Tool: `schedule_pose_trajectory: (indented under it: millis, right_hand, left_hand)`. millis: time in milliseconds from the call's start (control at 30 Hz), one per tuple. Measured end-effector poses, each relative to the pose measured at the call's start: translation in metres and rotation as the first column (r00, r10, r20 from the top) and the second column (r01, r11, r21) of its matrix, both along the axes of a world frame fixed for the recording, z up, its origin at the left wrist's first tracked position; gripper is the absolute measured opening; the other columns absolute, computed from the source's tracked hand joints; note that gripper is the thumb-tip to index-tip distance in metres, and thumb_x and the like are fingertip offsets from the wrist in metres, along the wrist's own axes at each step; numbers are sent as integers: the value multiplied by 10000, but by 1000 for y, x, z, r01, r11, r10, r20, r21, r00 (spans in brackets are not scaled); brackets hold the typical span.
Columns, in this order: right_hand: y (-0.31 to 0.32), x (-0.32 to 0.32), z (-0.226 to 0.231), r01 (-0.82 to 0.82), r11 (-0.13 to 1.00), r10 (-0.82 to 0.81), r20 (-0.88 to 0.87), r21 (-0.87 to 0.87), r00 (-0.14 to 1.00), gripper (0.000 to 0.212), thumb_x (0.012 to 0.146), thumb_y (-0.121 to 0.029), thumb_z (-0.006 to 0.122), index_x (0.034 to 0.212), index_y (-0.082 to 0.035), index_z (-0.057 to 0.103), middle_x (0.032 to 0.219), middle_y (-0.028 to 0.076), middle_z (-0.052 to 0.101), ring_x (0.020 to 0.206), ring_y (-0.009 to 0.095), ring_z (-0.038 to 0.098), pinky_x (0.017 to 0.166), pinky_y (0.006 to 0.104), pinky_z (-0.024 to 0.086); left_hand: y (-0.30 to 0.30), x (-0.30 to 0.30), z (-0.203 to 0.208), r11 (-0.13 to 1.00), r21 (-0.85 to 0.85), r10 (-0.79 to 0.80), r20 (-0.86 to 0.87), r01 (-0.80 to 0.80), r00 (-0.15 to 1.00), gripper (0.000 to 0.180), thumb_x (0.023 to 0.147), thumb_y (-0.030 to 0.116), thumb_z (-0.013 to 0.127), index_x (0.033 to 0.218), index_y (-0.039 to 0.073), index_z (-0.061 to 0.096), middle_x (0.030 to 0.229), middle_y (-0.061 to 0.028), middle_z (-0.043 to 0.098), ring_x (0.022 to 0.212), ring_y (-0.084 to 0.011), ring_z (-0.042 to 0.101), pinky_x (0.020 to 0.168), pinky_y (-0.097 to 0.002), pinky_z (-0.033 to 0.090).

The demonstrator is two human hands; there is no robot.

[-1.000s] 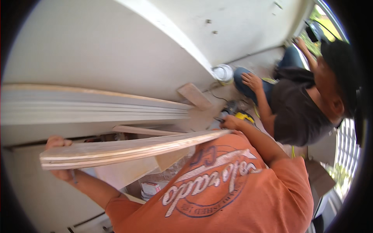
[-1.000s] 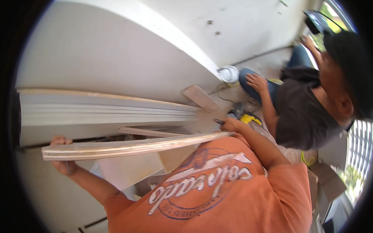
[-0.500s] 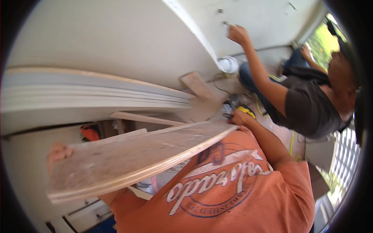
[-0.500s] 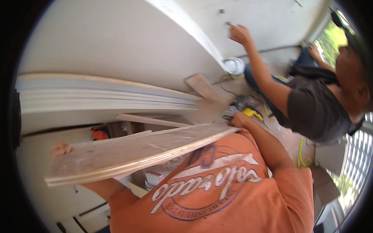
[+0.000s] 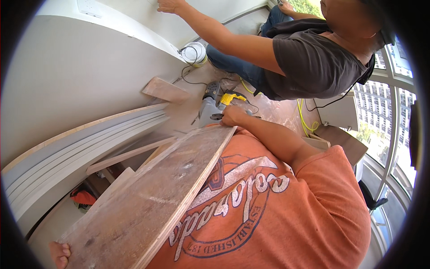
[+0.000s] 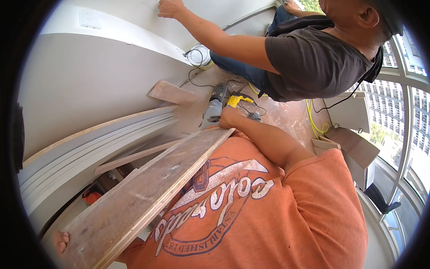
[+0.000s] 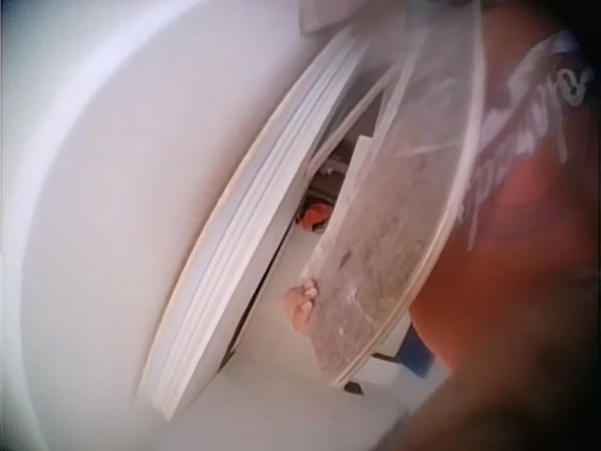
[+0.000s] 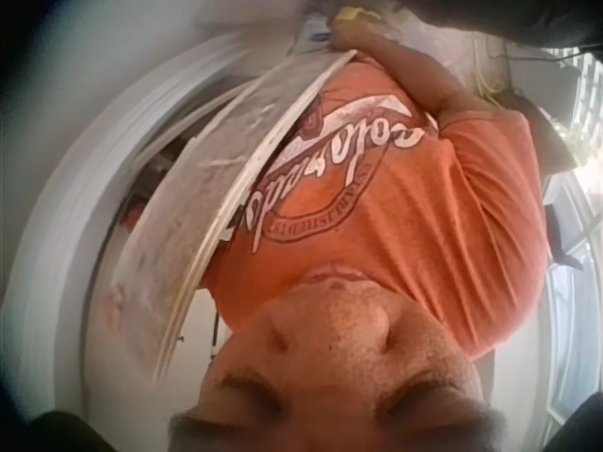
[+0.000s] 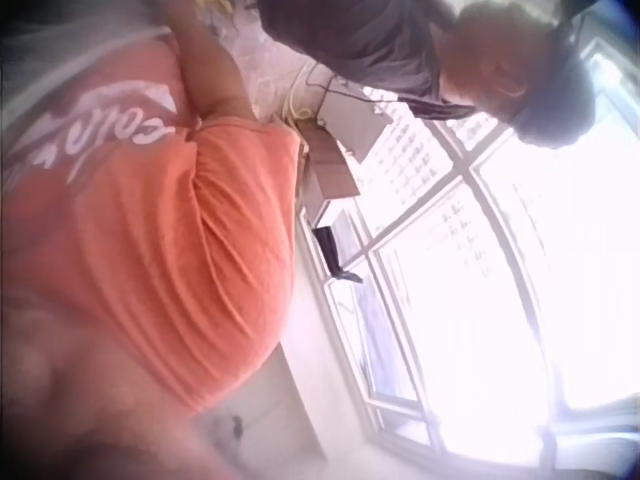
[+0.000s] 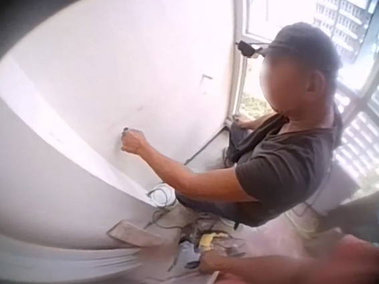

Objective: The person assists a coworker by holding and positioning white wall panels against the wall while the coworker hammers wall plugs and secures the panels. The person also handles a wooden board and aligns it with the wall during the process.

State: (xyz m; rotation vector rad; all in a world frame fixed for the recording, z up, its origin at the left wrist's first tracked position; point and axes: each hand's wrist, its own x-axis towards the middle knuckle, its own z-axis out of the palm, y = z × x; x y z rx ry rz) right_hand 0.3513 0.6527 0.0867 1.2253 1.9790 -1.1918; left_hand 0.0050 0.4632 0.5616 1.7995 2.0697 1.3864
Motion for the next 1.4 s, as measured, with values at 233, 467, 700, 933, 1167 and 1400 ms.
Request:
schedule_pose_trajectory:
  millis: [233,467,700,933,1167,1400]
  right_hand:
    - [17,4,27,-86,996,82,-239,-8,967,345,684,-342,648,877,-56,652,861,181,618,825,326,596,713,392,460]
    - [19,19,28,64,986,-135,-499,-157,856,321,683,-315,660,810,-22,634,761,203,600,720,323,582,661,364,446]
    - [-7,25,-5,382,814,-566,-446,-438,694,298,677,-291,679,745,-5,630,643,155,583,595,212,544,578,328,429]
    - [0,20,-2,336,863,-471,-360,-377,806,288,687,-311,676,745,-30,648,655,121,605,615,210,563,590,326,434]
    - [1,23,-2,308,850,-475,-372,-426,797,317,700,-318,686,789,-16,645,716,95,619,683,179,570,624,305,435]
    - [25,23,27,448,702,-673,-311,-554,671,344,764,-350,632,840,-15,655,791,68,631,734,154,557,671,287,434]
  left_hand:
    - [7,-3,14,1000,2,27,-61,-27,998,416,759,407,527,833,-1,484,729,-87,387,696,-178,386,616,-279,334]
    - [38,0,16,997,32,78,-129,-75,989,495,764,480,513,860,-4,479,749,-84,365,707,-172,363,617,-271,306]
    - [76,12,13,995,-103,-12,-214,-10,977,635,780,628,425,808,-6,450,737,-80,363,702,-165,337,613,-272,278]
    - [82,4,4,999,-43,-29,-178,21,984,477,756,488,521,753,16,450,674,-60,369,655,-157,356,596,-271,299]
    - [67,6,5,998,-39,34,-161,-41,986,529,740,545,536,757,23,450,683,-56,389,656,-154,376,597,-269,314]
    - [30,-25,1,992,115,-46,-87,56,995,571,766,546,448,832,-17,518,716,-78,428,693,-187,410,603,-283,340]
